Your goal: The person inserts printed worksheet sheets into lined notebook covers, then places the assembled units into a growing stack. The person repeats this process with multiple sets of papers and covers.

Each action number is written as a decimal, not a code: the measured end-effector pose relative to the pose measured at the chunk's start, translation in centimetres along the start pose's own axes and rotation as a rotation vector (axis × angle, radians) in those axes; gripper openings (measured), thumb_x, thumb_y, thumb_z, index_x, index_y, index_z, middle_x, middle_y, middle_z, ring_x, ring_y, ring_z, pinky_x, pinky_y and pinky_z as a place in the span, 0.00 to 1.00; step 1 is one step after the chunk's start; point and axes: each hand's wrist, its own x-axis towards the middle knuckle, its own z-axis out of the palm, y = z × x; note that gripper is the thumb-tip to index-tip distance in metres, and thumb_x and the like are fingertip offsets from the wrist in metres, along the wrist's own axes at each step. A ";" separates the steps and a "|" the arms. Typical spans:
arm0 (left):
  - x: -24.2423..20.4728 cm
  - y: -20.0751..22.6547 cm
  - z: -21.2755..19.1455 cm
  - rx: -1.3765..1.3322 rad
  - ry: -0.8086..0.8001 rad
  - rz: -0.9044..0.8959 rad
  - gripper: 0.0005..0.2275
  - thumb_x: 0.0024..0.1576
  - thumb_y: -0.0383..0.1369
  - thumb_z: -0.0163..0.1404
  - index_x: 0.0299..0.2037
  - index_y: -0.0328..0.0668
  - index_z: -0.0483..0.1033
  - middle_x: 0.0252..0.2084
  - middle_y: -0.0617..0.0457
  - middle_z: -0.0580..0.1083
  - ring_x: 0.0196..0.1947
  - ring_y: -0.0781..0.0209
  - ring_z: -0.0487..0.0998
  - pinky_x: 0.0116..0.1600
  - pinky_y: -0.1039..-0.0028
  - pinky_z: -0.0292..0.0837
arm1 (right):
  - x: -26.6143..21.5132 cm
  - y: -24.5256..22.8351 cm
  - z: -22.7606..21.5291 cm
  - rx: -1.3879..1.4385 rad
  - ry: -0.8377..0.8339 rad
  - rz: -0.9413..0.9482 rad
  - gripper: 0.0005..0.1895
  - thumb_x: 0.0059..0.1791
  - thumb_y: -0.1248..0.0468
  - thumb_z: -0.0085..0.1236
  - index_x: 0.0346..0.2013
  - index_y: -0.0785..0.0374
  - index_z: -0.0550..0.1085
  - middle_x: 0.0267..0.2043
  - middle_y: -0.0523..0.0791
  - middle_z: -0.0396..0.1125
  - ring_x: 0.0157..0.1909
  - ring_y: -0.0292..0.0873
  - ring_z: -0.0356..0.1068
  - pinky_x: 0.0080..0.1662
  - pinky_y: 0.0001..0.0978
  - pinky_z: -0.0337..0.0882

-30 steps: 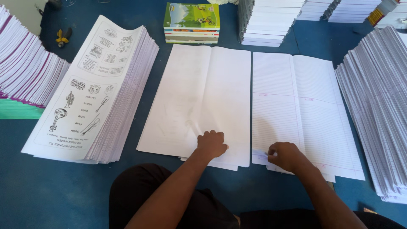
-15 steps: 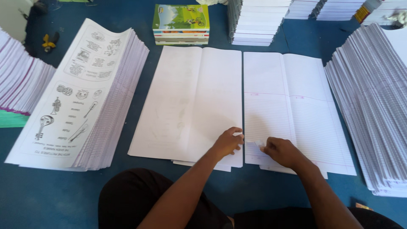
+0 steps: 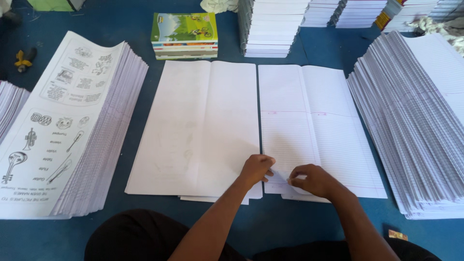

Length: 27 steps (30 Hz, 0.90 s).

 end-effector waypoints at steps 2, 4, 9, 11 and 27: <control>0.2 -0.5 0.1 0.043 0.020 0.036 0.17 0.59 0.36 0.51 0.53 0.32 0.78 0.42 0.45 0.80 0.37 0.57 0.83 0.35 0.71 0.82 | -0.1 0.5 -1.2 -0.005 0.136 -0.042 0.17 0.49 0.52 0.60 0.48 0.56 0.80 0.54 0.45 0.75 0.57 0.46 0.72 0.61 0.45 0.69; 0.2 -0.8 0.1 0.072 0.035 0.052 0.16 0.58 0.34 0.51 0.53 0.33 0.78 0.42 0.45 0.80 0.38 0.58 0.83 0.36 0.71 0.83 | -0.6 1.7 -3.5 0.039 0.380 -0.137 0.19 0.47 0.52 0.63 0.50 0.56 0.78 0.57 0.46 0.71 0.59 0.49 0.69 0.61 0.47 0.68; 0.4 -1.2 0.1 0.053 0.026 0.051 0.16 0.59 0.33 0.51 0.53 0.32 0.78 0.41 0.43 0.80 0.37 0.58 0.83 0.36 0.70 0.83 | -2.6 7.4 -11.4 -0.004 0.826 0.006 0.25 0.52 0.58 0.60 0.63 0.60 0.71 0.70 0.53 0.63 0.39 0.59 0.76 0.52 0.53 0.74; 0.6 -1.3 0.1 0.038 0.025 0.053 0.15 0.59 0.33 0.51 0.53 0.32 0.78 0.39 0.44 0.80 0.35 0.58 0.83 0.36 0.70 0.83 | -2.4 10.6 -14.6 -0.396 1.049 -0.005 0.25 0.50 0.60 0.64 0.61 0.62 0.73 0.66 0.56 0.66 0.65 0.57 0.66 0.61 0.52 0.69; 0.3 -1.1 0.1 0.018 0.026 0.033 0.15 0.60 0.35 0.51 0.50 0.32 0.80 0.35 0.46 0.80 0.31 0.61 0.82 0.35 0.72 0.82 | 4.2 34.3 -20.5 -0.443 0.790 0.258 0.40 0.52 0.38 0.60 0.45 0.80 0.71 0.26 0.61 0.71 0.25 0.51 0.72 0.25 0.45 0.75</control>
